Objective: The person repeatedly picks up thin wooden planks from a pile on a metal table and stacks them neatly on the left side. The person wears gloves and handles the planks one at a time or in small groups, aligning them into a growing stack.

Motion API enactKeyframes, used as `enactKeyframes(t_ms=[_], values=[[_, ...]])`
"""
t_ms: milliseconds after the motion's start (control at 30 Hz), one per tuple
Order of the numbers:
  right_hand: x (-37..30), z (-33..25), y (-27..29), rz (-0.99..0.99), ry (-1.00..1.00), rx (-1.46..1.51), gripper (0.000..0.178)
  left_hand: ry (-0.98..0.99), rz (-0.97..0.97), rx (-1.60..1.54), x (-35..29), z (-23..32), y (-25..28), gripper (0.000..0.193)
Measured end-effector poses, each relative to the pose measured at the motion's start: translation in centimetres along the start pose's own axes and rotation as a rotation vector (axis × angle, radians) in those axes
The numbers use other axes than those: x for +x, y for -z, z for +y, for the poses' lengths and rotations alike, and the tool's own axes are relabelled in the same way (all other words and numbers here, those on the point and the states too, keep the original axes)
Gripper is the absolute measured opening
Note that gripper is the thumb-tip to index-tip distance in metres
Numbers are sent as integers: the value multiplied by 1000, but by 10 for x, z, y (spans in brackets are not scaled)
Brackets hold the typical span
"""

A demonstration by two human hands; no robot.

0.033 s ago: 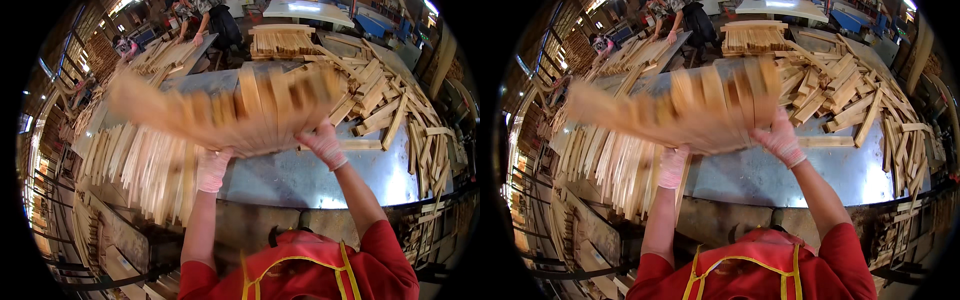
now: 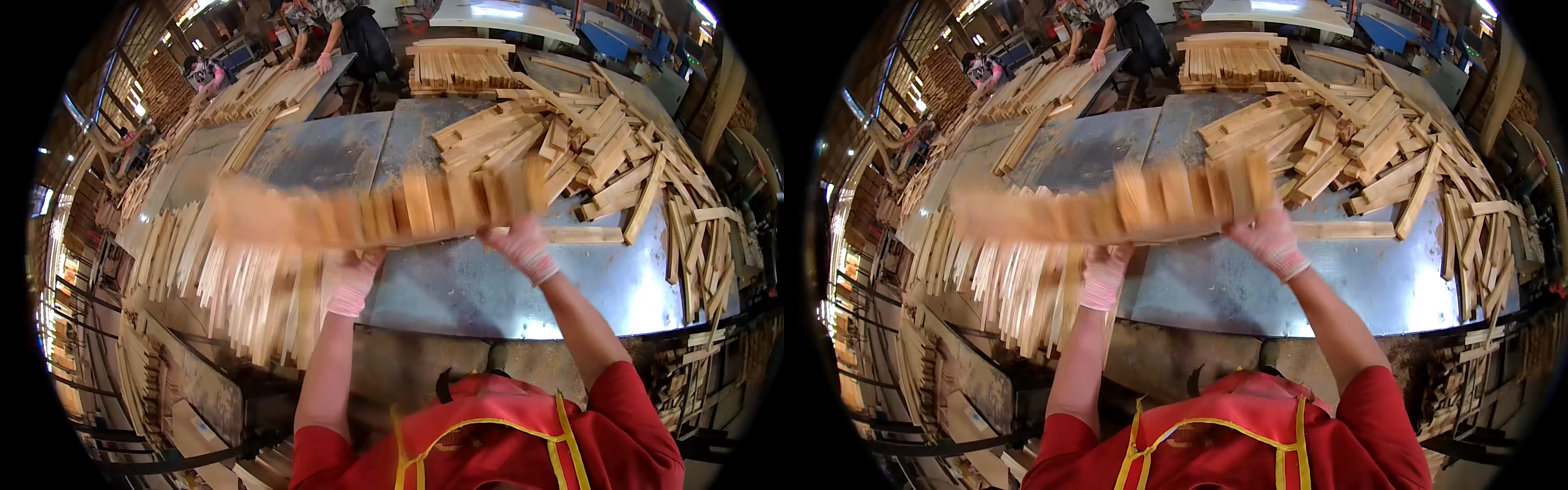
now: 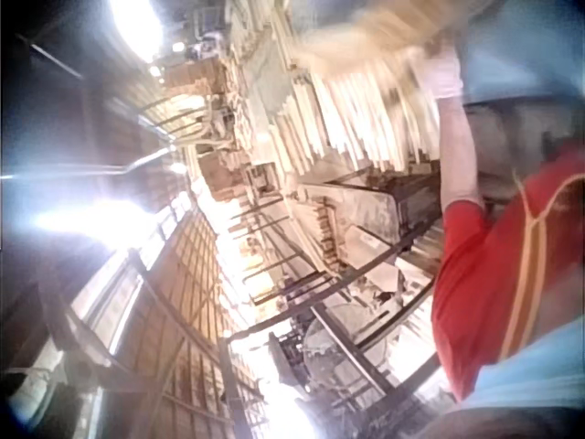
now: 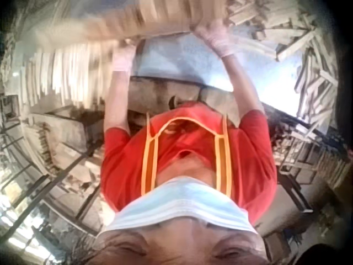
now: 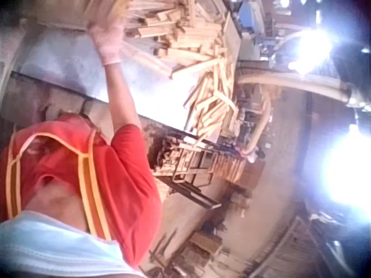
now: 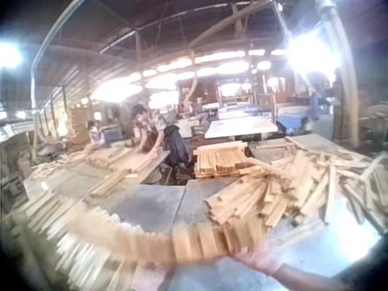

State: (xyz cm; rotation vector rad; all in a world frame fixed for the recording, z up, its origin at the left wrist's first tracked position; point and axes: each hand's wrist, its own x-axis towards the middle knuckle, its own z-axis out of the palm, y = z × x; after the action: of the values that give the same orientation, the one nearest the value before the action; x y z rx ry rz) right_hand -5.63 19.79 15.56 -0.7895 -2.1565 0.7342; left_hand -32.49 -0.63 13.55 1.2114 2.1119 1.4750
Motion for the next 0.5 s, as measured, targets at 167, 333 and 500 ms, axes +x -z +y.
enactKeyframes(t_ms=[167,333,500], values=[[-114,14,-76,-248,-336,-21,107,116,-142,-134,-35,-186,7,62],[-156,71,-134,-539,-182,-457,88,-302,-484,1166,-28,-200,22,54],[-140,84,-152,-681,-27,-608,58,-37,-806,1445,9,-148,26,55]])
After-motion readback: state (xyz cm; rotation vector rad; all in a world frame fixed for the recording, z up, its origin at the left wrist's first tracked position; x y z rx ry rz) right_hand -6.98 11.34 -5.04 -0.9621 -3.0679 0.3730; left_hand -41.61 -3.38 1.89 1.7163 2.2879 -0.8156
